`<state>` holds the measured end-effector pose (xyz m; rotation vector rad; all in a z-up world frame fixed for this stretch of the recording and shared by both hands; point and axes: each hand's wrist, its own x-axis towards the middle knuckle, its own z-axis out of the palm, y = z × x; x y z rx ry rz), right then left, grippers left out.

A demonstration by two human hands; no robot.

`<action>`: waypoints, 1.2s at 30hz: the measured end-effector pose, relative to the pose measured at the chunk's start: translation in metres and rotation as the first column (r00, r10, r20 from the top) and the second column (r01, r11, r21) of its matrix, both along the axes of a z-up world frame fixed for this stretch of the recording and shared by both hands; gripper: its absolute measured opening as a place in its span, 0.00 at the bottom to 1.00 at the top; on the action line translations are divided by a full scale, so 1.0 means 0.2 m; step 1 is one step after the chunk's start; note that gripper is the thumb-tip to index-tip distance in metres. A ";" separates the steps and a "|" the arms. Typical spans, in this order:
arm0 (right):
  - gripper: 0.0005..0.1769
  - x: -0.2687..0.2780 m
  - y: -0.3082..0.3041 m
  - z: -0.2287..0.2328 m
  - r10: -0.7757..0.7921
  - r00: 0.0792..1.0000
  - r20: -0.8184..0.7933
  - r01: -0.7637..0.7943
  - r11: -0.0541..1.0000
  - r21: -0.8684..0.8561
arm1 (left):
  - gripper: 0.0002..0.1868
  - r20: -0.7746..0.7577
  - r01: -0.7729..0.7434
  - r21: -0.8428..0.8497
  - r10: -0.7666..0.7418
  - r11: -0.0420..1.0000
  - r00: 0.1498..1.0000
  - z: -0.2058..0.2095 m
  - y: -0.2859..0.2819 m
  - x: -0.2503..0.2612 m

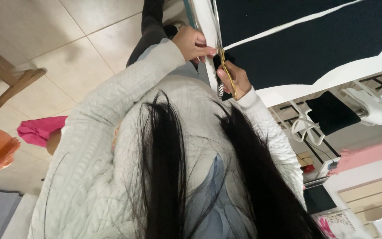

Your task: Cutting garment patterns out of black fabric using scissors.

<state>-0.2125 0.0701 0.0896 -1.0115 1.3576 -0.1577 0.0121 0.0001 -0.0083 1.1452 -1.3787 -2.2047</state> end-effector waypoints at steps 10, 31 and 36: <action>0.28 0.08 -0.10 0.03 -0.069 0.998 0.011 0.068 0.994 0.083 | 0.12 0.029 0.051 0.093 -0.054 0.994 0.998 0.06 -0.02 0.05; 0.34 0.09 -0.20 0.00 0.011 0.993 0.120 -0.013 1.000 0.015 | 0.12 0.021 0.063 0.086 -0.065 0.994 0.998 0.07 -0.07 0.08; 0.34 0.12 -0.19 0.01 -0.044 0.998 -0.055 0.049 0.993 0.107 | 0.14 0.050 0.115 0.141 -0.123 0.983 0.991 0.06 -0.07 0.09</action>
